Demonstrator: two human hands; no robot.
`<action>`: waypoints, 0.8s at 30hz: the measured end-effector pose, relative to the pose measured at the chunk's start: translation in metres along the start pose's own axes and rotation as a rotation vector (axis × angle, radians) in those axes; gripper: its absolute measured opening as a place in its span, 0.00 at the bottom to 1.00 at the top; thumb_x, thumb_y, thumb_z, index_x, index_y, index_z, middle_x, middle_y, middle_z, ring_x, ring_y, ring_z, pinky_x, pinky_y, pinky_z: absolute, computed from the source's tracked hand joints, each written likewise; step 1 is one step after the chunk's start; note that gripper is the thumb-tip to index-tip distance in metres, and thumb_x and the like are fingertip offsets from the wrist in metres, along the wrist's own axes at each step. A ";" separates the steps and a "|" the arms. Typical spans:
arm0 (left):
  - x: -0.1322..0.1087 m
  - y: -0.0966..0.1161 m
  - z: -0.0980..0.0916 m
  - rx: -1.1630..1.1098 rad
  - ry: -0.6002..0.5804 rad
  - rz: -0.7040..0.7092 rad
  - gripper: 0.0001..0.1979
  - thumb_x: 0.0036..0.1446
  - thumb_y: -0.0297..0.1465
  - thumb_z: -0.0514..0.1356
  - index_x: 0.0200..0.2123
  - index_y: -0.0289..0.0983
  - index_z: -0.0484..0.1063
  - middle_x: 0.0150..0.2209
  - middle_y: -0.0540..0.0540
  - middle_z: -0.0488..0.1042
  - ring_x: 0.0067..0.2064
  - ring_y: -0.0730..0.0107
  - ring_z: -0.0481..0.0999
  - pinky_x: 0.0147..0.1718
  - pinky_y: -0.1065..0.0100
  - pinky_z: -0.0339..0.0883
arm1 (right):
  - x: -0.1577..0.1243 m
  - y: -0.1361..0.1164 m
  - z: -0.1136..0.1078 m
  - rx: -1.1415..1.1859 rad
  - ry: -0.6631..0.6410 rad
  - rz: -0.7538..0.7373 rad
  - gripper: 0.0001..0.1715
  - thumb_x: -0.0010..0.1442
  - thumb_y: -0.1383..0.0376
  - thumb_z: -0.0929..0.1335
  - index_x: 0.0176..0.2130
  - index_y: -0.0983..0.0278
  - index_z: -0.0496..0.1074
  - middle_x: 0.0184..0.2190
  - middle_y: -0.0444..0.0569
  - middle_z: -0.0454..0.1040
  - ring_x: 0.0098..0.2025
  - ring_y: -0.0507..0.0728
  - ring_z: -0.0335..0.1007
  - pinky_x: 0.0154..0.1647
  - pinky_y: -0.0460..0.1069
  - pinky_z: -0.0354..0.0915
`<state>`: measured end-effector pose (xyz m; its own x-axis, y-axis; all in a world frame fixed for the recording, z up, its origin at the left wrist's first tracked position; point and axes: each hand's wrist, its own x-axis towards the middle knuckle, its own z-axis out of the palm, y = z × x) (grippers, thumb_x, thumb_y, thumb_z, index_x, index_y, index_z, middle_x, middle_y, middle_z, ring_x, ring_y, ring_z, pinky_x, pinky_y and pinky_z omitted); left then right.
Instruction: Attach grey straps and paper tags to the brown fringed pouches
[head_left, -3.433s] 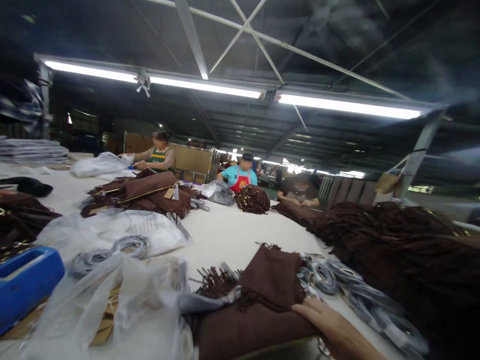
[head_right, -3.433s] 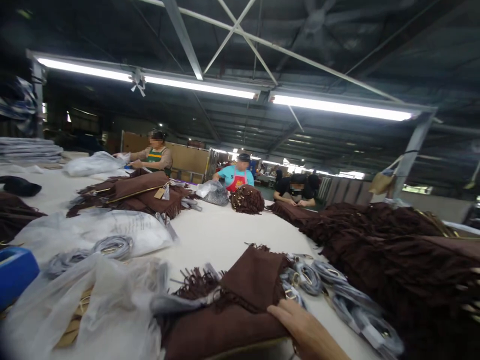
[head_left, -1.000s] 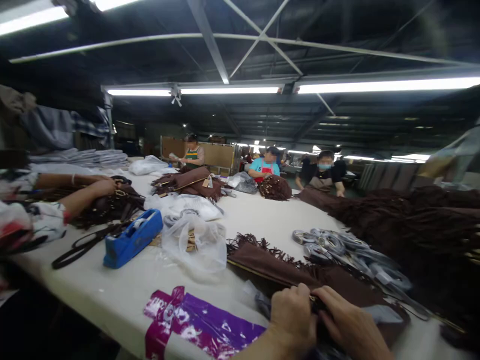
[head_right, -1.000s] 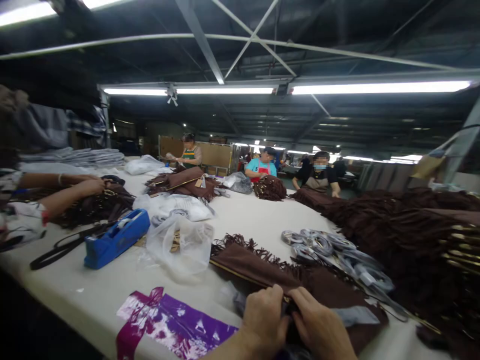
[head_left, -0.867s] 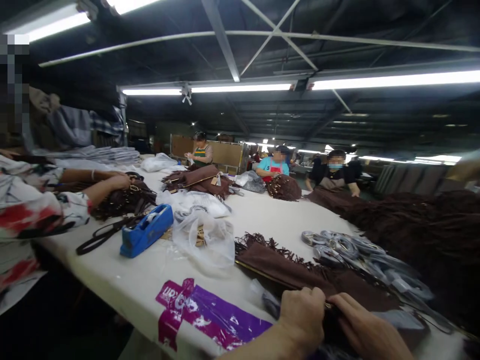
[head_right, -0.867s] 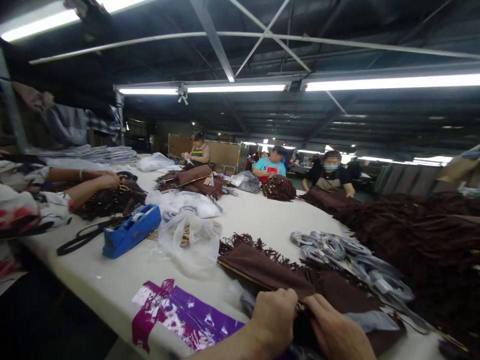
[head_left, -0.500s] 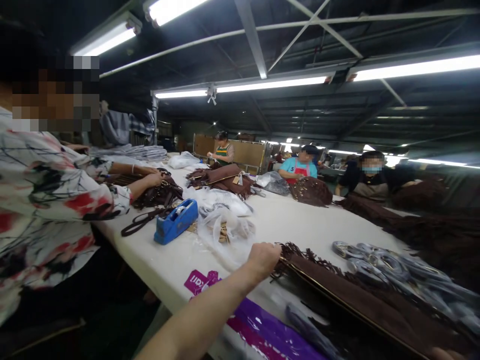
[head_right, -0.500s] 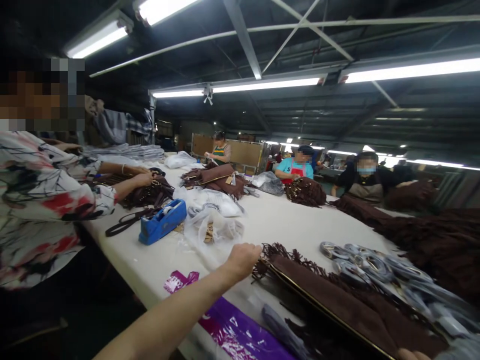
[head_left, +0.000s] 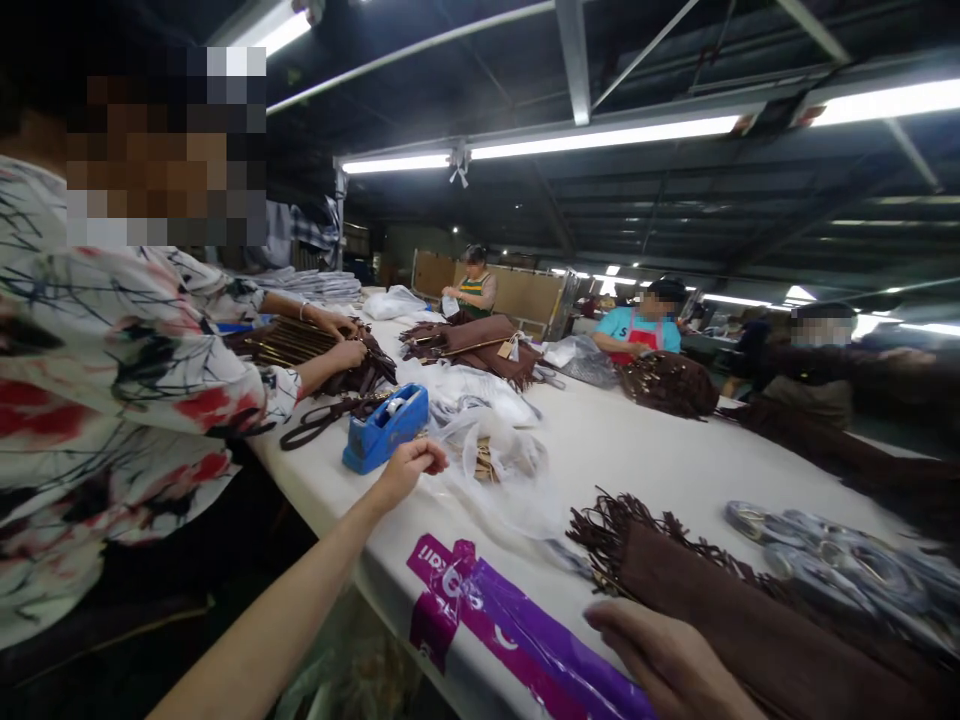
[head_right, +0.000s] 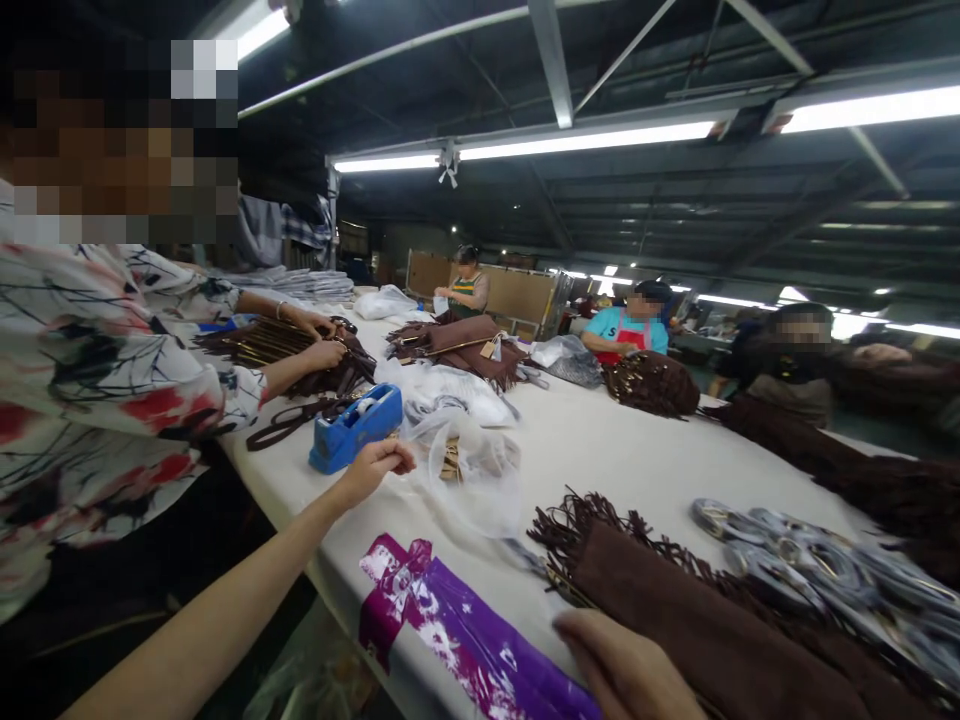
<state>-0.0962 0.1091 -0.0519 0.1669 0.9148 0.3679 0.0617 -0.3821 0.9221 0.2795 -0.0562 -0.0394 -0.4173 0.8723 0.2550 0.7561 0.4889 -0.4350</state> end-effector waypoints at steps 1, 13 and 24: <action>-0.004 -0.006 -0.006 -0.040 0.047 -0.022 0.09 0.49 0.33 0.56 0.29 0.33 0.72 0.29 0.44 0.76 0.31 0.69 0.73 0.33 0.67 0.67 | 0.020 -0.015 0.014 0.025 -0.022 -0.045 0.16 0.65 0.57 0.60 0.40 0.55 0.75 0.35 0.49 0.80 0.36 0.57 0.77 0.37 0.47 0.71; -0.023 -0.030 -0.026 -0.267 0.096 -0.120 0.23 0.56 0.47 0.56 0.43 0.32 0.70 0.42 0.37 0.78 0.41 0.62 0.76 0.38 0.64 0.67 | 0.179 -0.117 0.112 -0.463 -0.125 -0.427 0.15 0.64 0.74 0.61 0.44 0.60 0.71 0.47 0.50 0.74 0.38 0.57 0.74 0.31 0.47 0.66; -0.025 -0.036 -0.009 0.049 -0.092 -0.154 0.33 0.64 0.50 0.43 0.46 0.28 0.74 0.44 0.34 0.78 0.50 0.55 0.75 0.54 0.56 0.62 | 0.165 -0.118 0.134 -0.294 -0.105 -0.676 0.15 0.66 0.69 0.60 0.30 0.62 0.69 0.27 0.43 0.74 0.27 0.52 0.68 0.27 0.45 0.60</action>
<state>-0.1112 0.1006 -0.0934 0.2409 0.9480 0.2080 0.1414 -0.2463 0.9588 0.0540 0.0315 -0.0614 -0.8742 0.3856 0.2952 0.4148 0.9090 0.0407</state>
